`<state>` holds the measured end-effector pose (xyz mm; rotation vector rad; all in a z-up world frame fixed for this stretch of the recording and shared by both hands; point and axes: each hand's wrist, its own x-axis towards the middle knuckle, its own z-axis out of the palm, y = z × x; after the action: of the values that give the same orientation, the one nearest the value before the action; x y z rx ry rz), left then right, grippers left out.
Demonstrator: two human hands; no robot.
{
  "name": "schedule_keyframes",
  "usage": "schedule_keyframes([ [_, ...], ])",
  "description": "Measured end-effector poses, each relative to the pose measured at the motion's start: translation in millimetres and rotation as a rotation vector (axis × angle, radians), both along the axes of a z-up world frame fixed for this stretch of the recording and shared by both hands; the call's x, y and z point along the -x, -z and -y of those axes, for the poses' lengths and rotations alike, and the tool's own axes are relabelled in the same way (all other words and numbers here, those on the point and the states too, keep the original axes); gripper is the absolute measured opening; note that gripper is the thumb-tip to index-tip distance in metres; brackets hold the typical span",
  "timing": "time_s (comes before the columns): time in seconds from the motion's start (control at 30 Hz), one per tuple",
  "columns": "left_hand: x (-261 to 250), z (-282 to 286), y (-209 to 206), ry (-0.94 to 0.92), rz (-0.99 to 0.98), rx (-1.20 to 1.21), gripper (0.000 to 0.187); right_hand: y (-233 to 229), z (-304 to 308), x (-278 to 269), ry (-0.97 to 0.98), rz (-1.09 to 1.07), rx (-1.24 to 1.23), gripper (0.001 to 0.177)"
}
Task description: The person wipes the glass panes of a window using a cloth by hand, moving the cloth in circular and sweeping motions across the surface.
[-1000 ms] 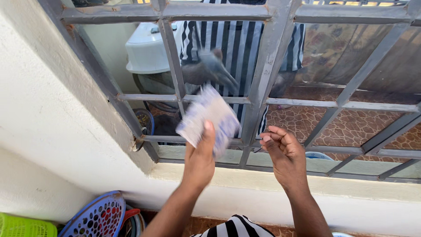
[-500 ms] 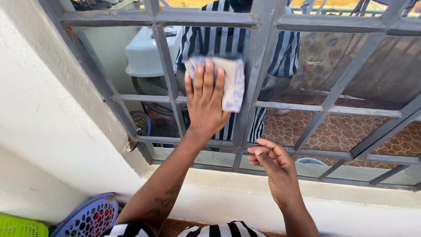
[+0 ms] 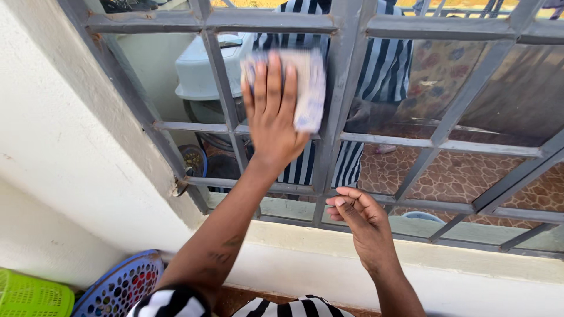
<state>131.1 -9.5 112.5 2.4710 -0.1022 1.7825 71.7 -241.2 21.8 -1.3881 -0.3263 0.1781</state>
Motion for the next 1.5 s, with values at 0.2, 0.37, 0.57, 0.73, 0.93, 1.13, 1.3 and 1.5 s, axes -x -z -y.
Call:
schedule_keyframes([
  [0.2, -22, 46, 0, 0.127, -0.02, -0.111, 0.063, 10, -9, 4, -0.081, 0.035, 0.003, 0.037],
  [0.37, 2, 50, 36, 0.159, -0.098, -0.164, 0.059, 14, 10, -1, -0.064, -0.033, -0.026, 0.037],
  [0.57, -34, 62, -29, 0.108, 0.041, -0.104, 0.059, 3, 9, -9, -0.011, 0.024, -0.017, 0.037],
  [0.73, -4, 64, 36, 0.139, -0.152, -0.182, 0.061, 7, 12, -1, -0.083, 0.01, -0.035, 0.036],
  [0.93, -14, 65, 14, 0.14, -0.16, -0.123, 0.063, 3, 24, -11, -0.004, 0.005, -0.04, 0.034],
  [1.13, -31, 63, 3, 0.13, -0.11, -0.142, 0.065, 5, 16, -7, -0.053, 0.048, -0.003, 0.034],
  [1.3, 12, 57, 103, 0.044, -0.222, -0.389, 0.063, 8, 22, -8, -0.047, 0.016, -0.027, 0.034],
  [1.5, -13, 55, 80, 0.186, -0.135, -0.16, 0.06, 6, 21, -13, -0.022, 0.036, -0.016, 0.033],
])
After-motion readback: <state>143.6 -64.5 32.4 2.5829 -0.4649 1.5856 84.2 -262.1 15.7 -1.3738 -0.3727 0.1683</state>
